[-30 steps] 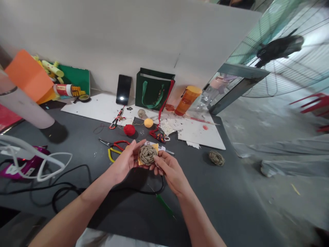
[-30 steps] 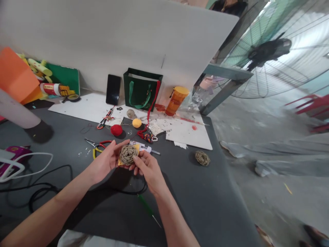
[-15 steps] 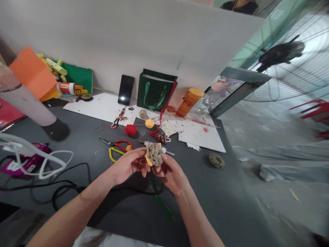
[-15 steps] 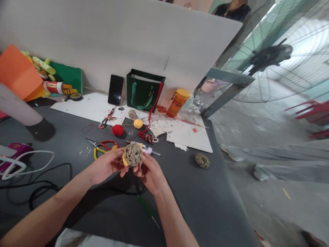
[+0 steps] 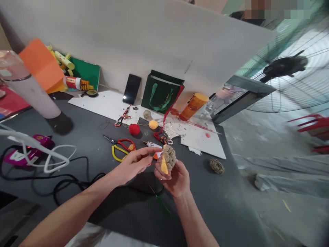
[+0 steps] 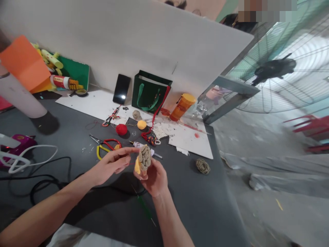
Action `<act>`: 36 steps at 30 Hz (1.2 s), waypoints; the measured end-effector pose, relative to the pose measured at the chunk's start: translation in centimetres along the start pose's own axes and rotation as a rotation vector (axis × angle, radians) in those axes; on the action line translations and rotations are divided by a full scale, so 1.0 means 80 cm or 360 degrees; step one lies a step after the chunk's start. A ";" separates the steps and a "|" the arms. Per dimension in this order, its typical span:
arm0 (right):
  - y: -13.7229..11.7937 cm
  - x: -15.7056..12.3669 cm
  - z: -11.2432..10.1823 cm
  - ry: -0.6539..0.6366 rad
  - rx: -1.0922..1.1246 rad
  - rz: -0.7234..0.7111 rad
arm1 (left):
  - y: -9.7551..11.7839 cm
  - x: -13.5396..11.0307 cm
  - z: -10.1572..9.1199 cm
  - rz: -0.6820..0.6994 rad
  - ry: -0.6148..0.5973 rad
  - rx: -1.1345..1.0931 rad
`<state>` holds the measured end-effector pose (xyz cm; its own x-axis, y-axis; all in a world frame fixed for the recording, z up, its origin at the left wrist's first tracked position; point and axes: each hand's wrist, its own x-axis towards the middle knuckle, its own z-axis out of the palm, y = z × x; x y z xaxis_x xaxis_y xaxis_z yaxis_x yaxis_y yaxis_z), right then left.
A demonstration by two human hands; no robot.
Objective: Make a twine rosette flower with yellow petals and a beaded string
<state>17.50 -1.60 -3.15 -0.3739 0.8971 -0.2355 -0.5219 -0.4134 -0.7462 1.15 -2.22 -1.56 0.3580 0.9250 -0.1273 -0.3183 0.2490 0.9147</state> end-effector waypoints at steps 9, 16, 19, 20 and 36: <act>-0.009 -0.012 -0.003 -0.0154 0.0124 0.0091 | 0.007 -0.005 0.001 0.0064 -0.0158 0.0244; -0.006 -0.042 -0.038 -0.0028 0.0238 0.0122 | 0.004 -0.013 0.023 -0.0100 -0.0215 0.0758; -0.009 -0.059 -0.050 0.0142 0.0184 0.0122 | -0.003 -0.015 0.038 -0.0091 -0.0287 0.0802; -0.011 -0.065 -0.053 0.0194 0.0146 0.0132 | -0.006 -0.017 0.042 -0.0099 -0.0304 0.0760; -0.033 -0.127 -0.129 0.0806 -0.1949 -0.0377 | -0.017 -0.034 0.049 -0.0570 -0.0058 -0.0655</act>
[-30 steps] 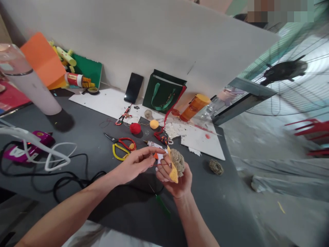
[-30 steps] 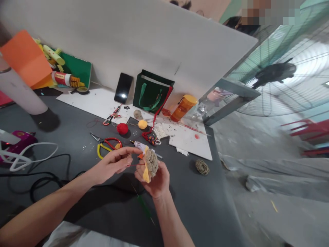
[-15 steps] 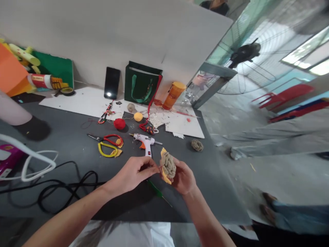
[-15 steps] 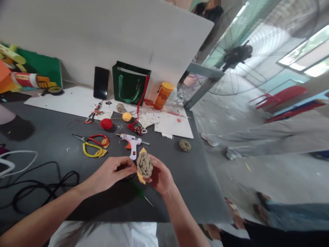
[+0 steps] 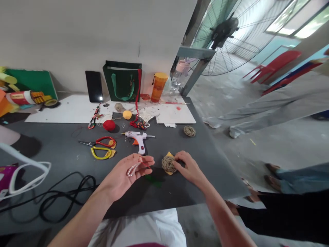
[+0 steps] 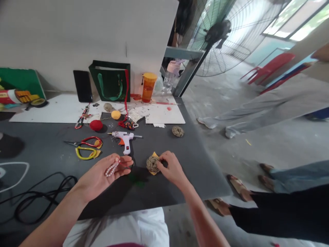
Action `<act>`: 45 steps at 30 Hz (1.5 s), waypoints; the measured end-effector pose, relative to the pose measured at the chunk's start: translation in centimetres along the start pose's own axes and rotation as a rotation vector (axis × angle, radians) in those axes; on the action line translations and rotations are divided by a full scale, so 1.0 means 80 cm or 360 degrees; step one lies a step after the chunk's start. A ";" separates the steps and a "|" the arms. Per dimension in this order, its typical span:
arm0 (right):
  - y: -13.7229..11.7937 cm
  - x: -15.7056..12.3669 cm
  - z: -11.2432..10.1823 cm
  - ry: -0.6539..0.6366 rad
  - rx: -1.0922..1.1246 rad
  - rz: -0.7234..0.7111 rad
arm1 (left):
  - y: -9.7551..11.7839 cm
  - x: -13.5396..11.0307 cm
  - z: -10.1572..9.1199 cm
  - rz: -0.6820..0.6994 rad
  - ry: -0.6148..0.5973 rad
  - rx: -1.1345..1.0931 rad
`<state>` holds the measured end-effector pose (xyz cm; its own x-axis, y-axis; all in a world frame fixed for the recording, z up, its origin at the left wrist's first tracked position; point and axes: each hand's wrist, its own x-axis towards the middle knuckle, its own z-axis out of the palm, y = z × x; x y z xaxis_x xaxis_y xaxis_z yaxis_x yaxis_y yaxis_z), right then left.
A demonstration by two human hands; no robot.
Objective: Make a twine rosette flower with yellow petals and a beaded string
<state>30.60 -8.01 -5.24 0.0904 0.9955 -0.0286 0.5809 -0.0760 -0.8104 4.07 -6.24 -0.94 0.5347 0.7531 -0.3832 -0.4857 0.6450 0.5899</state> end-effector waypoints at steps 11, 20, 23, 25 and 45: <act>-0.124 -0.023 0.068 0.0034 0.0294 -0.0668 | 0.001 0.005 0.011 0.0062 0.0065 0.0014; -0.122 -0.023 0.099 -0.0373 0.0670 -0.0196 | -0.003 -0.013 -0.005 -0.0012 0.0239 -0.0032; -0.122 -0.024 0.098 -0.0431 0.0655 -0.0104 | -0.004 -0.016 -0.014 0.0039 0.0253 0.0115; -0.123 -0.023 0.096 -0.0429 0.0557 -0.0154 | -0.004 -0.017 -0.020 0.0179 0.0277 0.0300; -0.115 -0.043 0.133 -0.0742 0.1327 0.0338 | 0.005 -0.044 -0.058 0.0842 0.1142 0.0686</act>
<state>16.30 -10.12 -3.89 -0.3060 0.9020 -0.3047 -0.1851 -0.3703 -0.9103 -1.20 -8.06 -2.66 -0.2933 0.9224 -0.2514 -0.1720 0.2077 0.9629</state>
